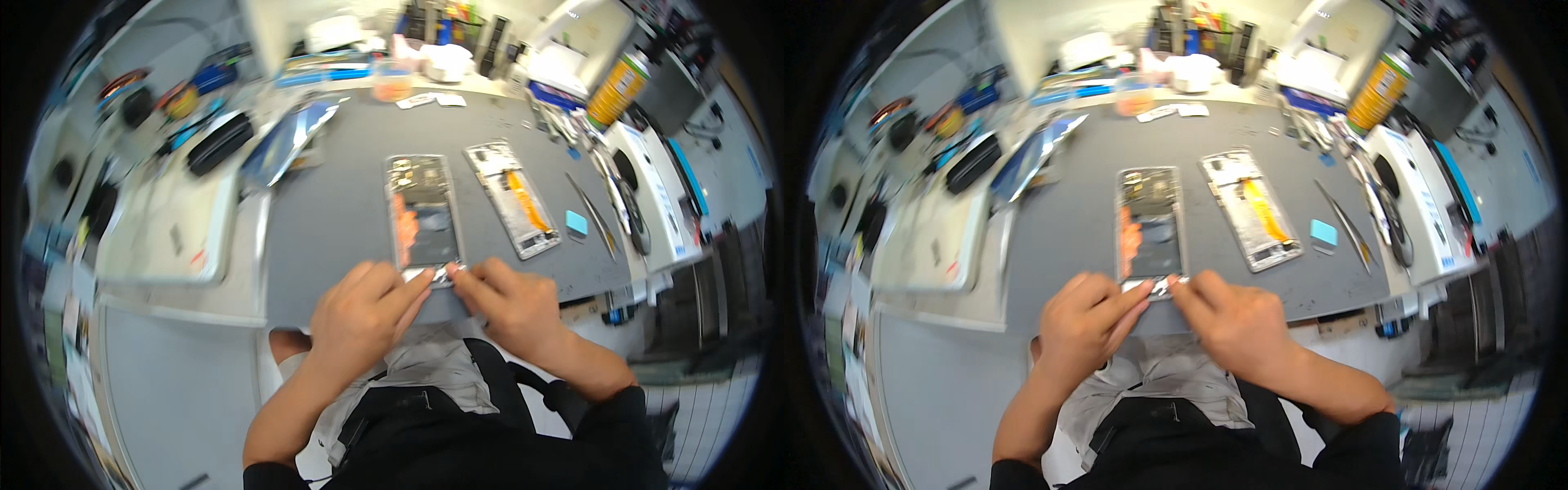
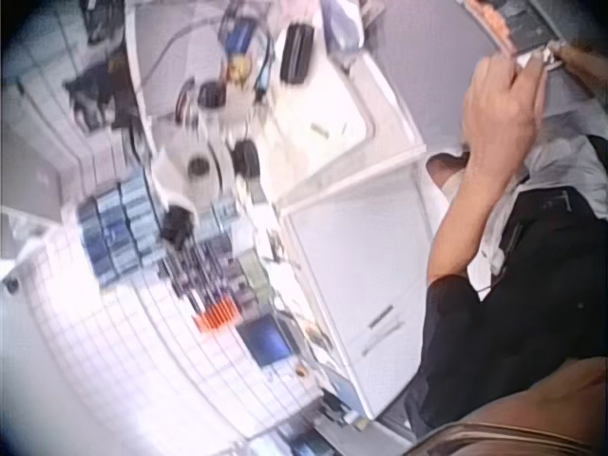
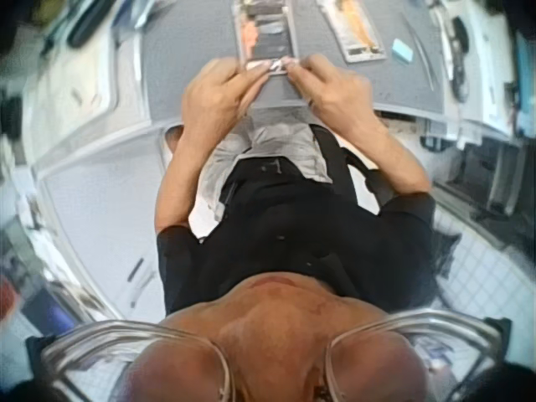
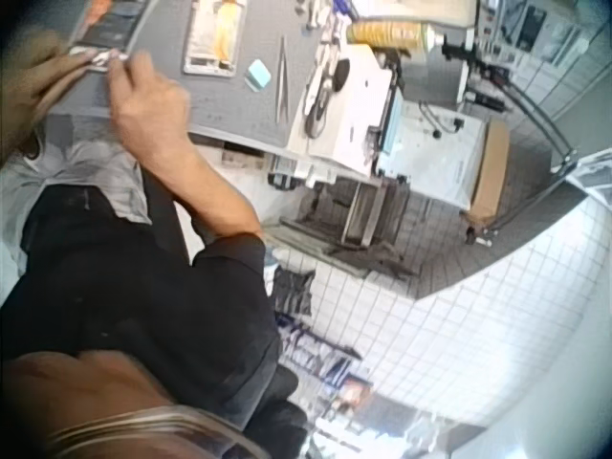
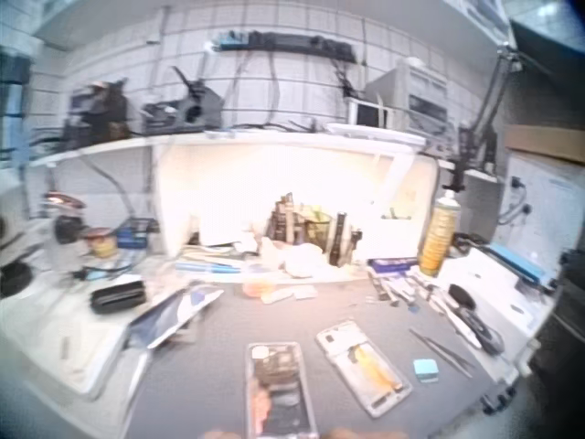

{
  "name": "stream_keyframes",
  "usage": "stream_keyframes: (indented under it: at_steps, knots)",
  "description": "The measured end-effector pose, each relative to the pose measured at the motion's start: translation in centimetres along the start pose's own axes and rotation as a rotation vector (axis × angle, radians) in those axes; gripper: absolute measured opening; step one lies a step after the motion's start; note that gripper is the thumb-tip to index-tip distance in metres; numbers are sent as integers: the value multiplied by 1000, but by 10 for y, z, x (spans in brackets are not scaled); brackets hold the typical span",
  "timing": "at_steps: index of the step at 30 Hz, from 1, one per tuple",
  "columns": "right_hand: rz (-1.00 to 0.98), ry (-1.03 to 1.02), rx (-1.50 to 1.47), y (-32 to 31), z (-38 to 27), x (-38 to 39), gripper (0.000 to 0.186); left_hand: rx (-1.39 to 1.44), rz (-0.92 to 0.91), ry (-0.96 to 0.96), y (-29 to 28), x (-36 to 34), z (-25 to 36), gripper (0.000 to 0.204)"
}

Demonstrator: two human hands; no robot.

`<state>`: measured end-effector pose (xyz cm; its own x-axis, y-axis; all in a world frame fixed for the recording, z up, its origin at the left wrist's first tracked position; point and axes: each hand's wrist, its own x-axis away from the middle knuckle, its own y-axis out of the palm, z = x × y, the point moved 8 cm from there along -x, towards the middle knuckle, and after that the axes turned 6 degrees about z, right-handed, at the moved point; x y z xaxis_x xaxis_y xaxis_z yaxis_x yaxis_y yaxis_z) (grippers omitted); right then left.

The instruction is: The person uses a screwdriver to remove screws from the internal frame of a disassembled smartphone. They carefully place the removed screws onto a nearby workbench surface. The person then briefly stands up to hand a blue tablet to a customer at a counter before returning to the workbench to continue unscrewing components from the phone chassis.

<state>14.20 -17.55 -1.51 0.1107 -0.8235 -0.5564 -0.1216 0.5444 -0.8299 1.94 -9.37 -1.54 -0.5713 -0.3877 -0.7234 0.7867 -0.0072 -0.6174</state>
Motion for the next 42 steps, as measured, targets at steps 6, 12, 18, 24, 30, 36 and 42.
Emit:
stream_keyframes:
  at_steps: [6, 12, 18, 24, 30, 36, 42]
  knots:
    - [91, 51, 10, -9, 14, 17, 41, 193, 315, 1, -47, 56, 21, 29]
    - [-240, -93, -185, -4, -56, 31, 48, -121, 281, -523, -179, 234, 69, 31]
    - [-415, -504, -399, 2, -208, 118, 42, -537, 422, -1020, -314, 423, 196, 30]
    - [-513, -784, -507, 0, -296, 195, 33, -848, 975, -1309, -479, 617, 390, 38]
    - [-684, -877, -351, -1, -333, 241, 29, -641, 1759, -929, -580, 755, 640, 43]
    - [-754, -901, -365, 9, -351, 256, 29, -622, 2135, -658, -619, 797, 776, 66]
    - [-845, -922, -401, 48, -362, 263, 28, -656, 2184, -552, -649, 790, 822, 76]
